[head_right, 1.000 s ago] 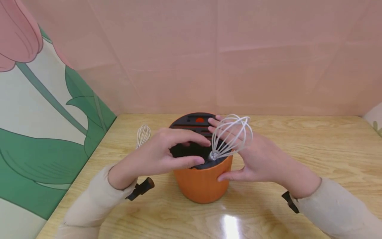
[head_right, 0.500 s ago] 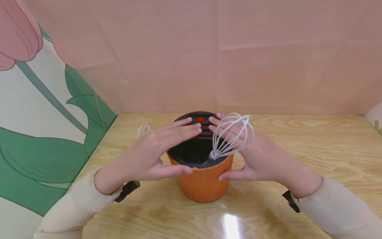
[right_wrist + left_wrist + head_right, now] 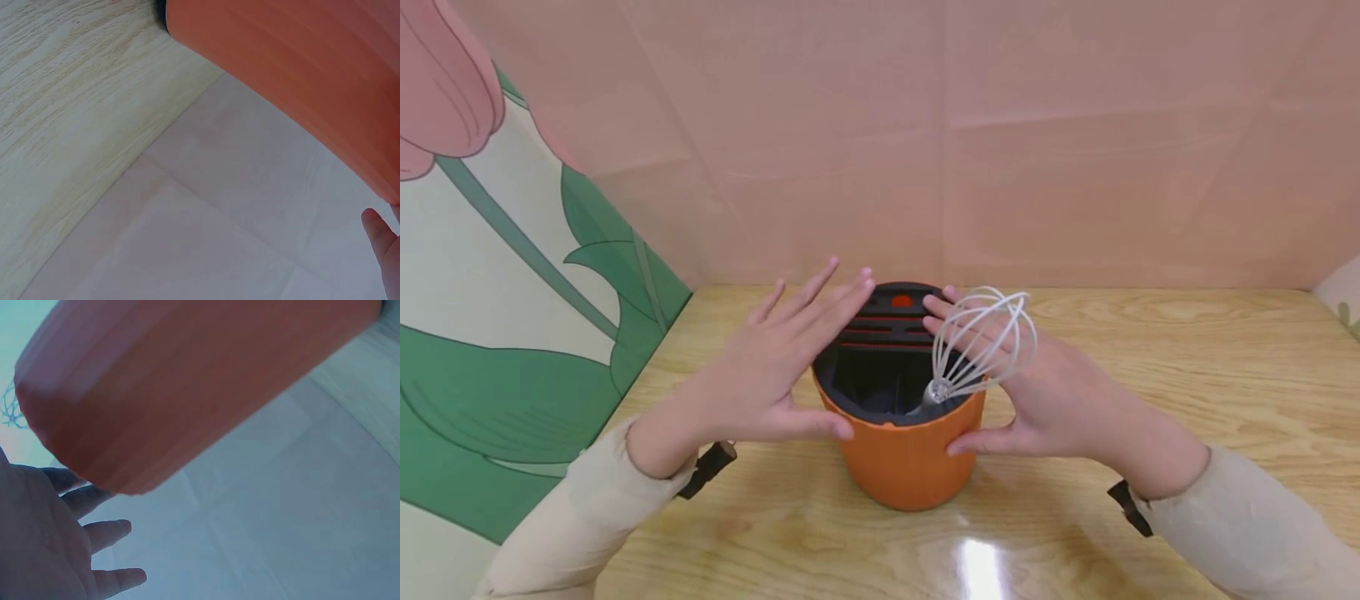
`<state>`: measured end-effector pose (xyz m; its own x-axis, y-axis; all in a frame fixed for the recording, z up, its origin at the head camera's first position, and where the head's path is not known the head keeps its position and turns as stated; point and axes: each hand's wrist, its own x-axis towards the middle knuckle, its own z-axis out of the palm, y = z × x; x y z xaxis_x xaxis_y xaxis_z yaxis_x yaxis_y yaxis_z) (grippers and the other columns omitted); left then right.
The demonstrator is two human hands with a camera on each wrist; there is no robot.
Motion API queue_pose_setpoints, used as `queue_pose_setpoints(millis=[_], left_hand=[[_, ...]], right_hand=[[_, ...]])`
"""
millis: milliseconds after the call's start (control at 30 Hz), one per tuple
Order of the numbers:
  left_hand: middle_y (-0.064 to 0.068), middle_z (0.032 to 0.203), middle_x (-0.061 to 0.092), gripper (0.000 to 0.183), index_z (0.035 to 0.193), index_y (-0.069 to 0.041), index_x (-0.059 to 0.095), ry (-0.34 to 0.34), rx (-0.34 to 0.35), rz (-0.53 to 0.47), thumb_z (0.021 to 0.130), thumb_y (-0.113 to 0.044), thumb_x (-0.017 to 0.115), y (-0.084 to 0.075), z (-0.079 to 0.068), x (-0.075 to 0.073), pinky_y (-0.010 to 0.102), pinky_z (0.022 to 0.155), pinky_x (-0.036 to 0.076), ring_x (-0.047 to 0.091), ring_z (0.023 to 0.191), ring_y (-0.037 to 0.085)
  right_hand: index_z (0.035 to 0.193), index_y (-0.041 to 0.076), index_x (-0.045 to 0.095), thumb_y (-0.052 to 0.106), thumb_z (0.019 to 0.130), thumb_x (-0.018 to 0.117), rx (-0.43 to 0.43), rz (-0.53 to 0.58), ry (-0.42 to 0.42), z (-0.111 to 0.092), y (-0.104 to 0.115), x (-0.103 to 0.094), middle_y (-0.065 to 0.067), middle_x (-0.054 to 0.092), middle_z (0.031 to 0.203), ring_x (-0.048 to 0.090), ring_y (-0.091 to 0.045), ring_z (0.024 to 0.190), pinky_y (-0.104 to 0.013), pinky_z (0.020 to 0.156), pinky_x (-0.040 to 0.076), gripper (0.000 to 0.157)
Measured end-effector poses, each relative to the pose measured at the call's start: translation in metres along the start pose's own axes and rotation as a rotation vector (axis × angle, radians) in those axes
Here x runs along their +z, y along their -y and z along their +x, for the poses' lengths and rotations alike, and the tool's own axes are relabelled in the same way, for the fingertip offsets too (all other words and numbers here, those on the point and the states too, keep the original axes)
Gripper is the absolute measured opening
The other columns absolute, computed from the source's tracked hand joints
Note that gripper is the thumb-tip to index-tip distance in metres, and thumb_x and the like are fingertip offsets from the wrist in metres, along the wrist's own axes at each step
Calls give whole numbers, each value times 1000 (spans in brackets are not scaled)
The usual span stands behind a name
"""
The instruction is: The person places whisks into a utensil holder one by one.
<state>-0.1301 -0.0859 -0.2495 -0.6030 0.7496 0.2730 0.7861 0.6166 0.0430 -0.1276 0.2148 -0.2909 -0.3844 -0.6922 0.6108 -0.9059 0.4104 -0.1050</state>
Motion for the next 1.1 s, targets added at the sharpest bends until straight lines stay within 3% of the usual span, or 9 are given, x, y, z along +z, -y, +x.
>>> queue_pose_setpoints(millis=[67, 200, 567, 667, 900, 1033, 1100], left_hand=[[-13, 168, 3, 108, 160, -29, -6, -5, -13, 13, 75, -93, 10, 3, -2, -1, 70, 118, 13, -13, 155, 13], [-14, 167, 3, 110, 160, -30, -7, -13, -43, 14, 73, -95, 6, 8, -7, -3, 70, 118, 11, -12, 155, 12], [-12, 168, 2, 109, 159, -30, -8, -6, -118, 48, 74, -95, 14, 23, -28, -5, 70, 118, 10, -11, 155, 13], [-12, 168, 1, 108, 159, -30, -8, -5, -127, 57, 77, -93, 22, 27, -31, -6, 70, 118, 10, -12, 155, 13], [-14, 167, -4, 105, 160, -30, -7, 10, -174, 77, 80, -92, 24, 37, -36, -5, 71, 117, 10, -12, 155, 15], [-13, 167, -2, 106, 160, -29, -5, 16, -196, 77, 82, -88, 35, 43, -39, -4, 72, 117, 10, -12, 155, 16], [-13, 168, -2, 106, 160, -28, -4, 17, -211, 79, 81, -90, 31, 47, -39, -4, 72, 117, 10, -12, 155, 16]], right_hand=[[143, -2, 48, 69, 72, 75, 7, -3, 7, 0, 0, 0, -13, 45, 154, 30, -22, 151, -26, 124, 17, 104], [143, -2, 48, 69, 71, 76, 13, -6, 10, 0, 1, -1, -13, 45, 154, 30, -22, 151, -25, 124, 16, 105], [144, -2, 47, 69, 71, 76, 22, -3, 16, 0, 1, 0, -13, 44, 155, 29, -22, 151, -26, 125, 14, 106], [145, -2, 47, 68, 70, 78, 26, 1, 21, -2, 1, 0, -12, 43, 155, 28, -23, 151, -26, 125, 14, 107], [143, -3, 48, 67, 71, 77, 2, 15, -6, -2, -1, 1, -13, 44, 155, 29, -23, 151, -27, 125, 15, 105], [144, -3, 47, 68, 72, 76, 4, 15, -1, -1, 0, 1, -13, 44, 155, 27, -22, 152, -27, 125, 14, 105], [144, -2, 47, 68, 72, 76, 9, 14, 4, -1, 0, 0, -12, 44, 155, 26, -21, 152, -27, 125, 14, 105]])
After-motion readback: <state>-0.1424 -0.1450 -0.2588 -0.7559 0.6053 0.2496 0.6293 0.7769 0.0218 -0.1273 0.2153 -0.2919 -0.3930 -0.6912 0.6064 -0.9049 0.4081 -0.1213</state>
